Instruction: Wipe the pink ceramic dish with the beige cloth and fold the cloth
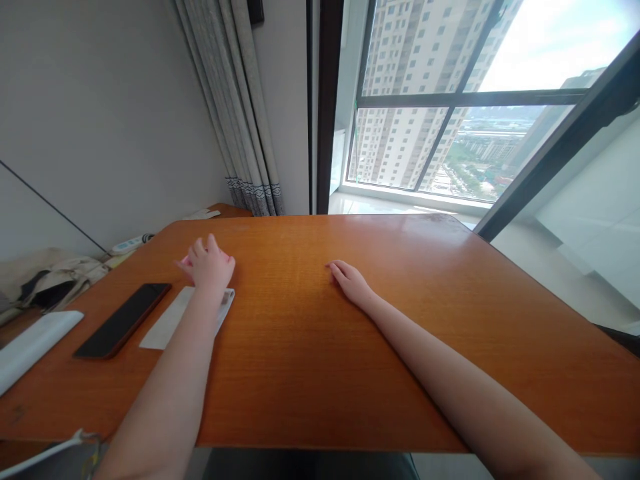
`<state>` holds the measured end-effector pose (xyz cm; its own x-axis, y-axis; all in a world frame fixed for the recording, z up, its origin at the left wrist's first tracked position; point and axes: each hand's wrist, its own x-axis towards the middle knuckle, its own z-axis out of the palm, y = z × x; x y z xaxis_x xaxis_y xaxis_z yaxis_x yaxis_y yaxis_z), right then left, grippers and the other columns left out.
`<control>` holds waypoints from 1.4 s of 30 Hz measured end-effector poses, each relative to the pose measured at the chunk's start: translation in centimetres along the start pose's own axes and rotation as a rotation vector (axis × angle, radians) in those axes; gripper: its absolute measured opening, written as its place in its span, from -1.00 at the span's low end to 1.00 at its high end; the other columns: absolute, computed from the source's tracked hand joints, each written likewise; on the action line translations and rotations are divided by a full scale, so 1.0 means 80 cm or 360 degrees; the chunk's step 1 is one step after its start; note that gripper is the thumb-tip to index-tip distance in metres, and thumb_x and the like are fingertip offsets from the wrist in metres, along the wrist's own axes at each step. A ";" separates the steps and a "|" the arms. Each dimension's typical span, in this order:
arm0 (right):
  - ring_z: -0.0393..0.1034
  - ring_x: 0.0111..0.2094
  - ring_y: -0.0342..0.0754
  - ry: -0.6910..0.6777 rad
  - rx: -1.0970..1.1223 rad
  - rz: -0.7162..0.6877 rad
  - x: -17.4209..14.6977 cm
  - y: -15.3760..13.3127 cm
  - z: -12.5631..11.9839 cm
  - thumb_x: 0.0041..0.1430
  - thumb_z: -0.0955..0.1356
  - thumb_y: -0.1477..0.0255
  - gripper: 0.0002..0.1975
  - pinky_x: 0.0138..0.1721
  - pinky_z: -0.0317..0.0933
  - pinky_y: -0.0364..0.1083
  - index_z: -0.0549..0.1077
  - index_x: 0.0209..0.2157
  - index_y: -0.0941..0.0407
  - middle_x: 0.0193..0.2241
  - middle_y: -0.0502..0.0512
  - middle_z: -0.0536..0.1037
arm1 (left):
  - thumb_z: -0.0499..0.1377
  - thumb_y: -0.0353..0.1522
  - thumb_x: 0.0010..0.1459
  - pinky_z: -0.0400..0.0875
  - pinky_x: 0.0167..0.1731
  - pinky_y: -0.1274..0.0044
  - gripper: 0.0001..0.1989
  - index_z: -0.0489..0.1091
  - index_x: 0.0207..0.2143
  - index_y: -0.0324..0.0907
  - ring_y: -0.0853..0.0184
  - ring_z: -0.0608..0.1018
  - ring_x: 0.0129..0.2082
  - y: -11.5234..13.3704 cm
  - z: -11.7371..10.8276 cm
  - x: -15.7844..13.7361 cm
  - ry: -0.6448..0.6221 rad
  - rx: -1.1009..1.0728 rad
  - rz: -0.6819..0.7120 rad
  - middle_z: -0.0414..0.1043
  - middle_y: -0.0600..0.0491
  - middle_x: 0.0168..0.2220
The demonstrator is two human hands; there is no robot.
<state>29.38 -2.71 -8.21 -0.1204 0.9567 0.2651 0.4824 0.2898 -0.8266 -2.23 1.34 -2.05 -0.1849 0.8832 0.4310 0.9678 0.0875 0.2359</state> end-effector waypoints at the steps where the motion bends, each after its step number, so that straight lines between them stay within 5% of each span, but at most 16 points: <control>1: 0.34 -0.42 -0.11 0.0008 0.0017 0.0010 0.001 0.001 0.001 0.24 0.12 0.19 -0.64 -0.29 0.17 -0.12 0.42 -0.33 0.09 -0.54 -0.04 0.42 | 0.09 -0.19 0.10 -0.02 -0.04 -0.15 -0.32 0.00 0.18 -0.37 -0.25 0.11 0.16 -0.012 0.002 0.002 -0.0124 0.0032 -0.0106 0.03 -0.35 0.19; 5: 0.33 -0.46 -0.12 0.0035 0.0151 0.0051 0.005 0.007 0.004 0.24 0.11 0.15 -0.60 -0.32 0.20 -0.13 0.41 -0.32 0.11 -0.56 -0.04 0.41 | 0.06 -0.21 0.11 0.15 -0.12 -0.07 -0.55 0.27 -0.04 -0.34 -0.19 0.32 0.03 -0.031 0.007 0.008 -0.0504 0.0125 -0.0243 0.34 -0.34 -0.06; 9: 0.31 -0.49 -0.12 0.0106 0.0317 0.0089 0.007 0.010 0.003 0.22 0.11 0.12 -0.58 -0.35 0.22 -0.13 0.40 -0.32 0.12 -0.58 -0.04 0.40 | 0.06 -0.26 0.10 0.26 -0.17 0.05 -0.61 0.30 -0.07 -0.32 -0.11 0.42 -0.07 -0.016 -0.001 0.013 -0.0525 0.0068 -0.0079 0.41 -0.29 -0.14; 14: 0.38 -0.30 -0.07 0.0388 0.0422 0.0229 0.008 0.010 0.000 0.18 0.14 0.11 -0.62 -0.30 0.29 -0.10 0.37 -0.25 0.10 -0.40 0.05 0.46 | 0.09 -0.25 0.10 0.26 -0.05 0.20 -0.73 0.36 -0.20 -0.22 0.08 0.45 -0.16 0.064 -0.004 -0.013 -0.0406 -0.0154 0.0499 0.45 -0.15 -0.23; 18: 0.30 0.02 -0.01 0.0482 0.0441 0.0163 0.003 0.006 0.000 0.17 0.20 0.14 -0.60 -0.04 0.26 -0.02 0.30 -0.06 0.07 -0.06 0.16 0.43 | 0.12 -0.29 0.10 0.19 0.04 0.24 -0.85 0.34 -0.33 -0.20 0.16 0.45 -0.17 0.142 0.002 -0.054 -0.0561 -0.0403 0.1002 0.46 -0.09 -0.23; 22: 0.21 0.12 -0.02 0.0533 0.0504 0.0084 0.000 0.002 -0.001 0.17 0.20 0.16 -0.52 0.12 0.12 0.01 0.20 0.07 0.07 0.11 0.19 0.31 | 0.13 -0.33 0.11 0.12 0.09 0.21 -0.89 0.33 -0.33 -0.19 0.17 0.44 -0.13 0.182 0.013 -0.082 -0.0668 -0.0439 0.1259 0.45 -0.09 -0.20; 37: 0.32 -0.03 0.00 0.0444 0.0260 0.0091 0.001 0.001 -0.003 0.10 0.24 0.30 -0.64 0.08 0.13 0.02 0.32 -0.06 0.09 -0.08 0.13 0.46 | 0.03 -0.30 0.18 0.01 0.14 0.10 -0.81 0.35 -0.23 -0.21 0.14 0.41 -0.05 0.192 0.025 -0.094 -0.0782 -0.0460 0.1274 0.42 -0.12 -0.15; 42: 0.33 -0.04 -0.01 0.0410 0.0224 0.0109 -0.001 -0.003 -0.005 0.11 0.22 0.32 -0.65 0.07 0.13 0.02 0.32 -0.05 0.09 -0.08 0.11 0.46 | 0.03 -0.18 0.18 -0.04 0.16 0.05 -0.52 0.15 0.12 -0.12 0.10 0.18 0.20 0.169 0.018 -0.092 -0.0671 -0.0605 0.1160 0.15 -0.15 0.17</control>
<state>29.62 -2.90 -7.85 0.1411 0.9405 0.3090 0.3549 0.2433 -0.9027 12.43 -3.35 -3.27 0.5977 0.7617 0.2501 0.6855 -0.6473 0.3333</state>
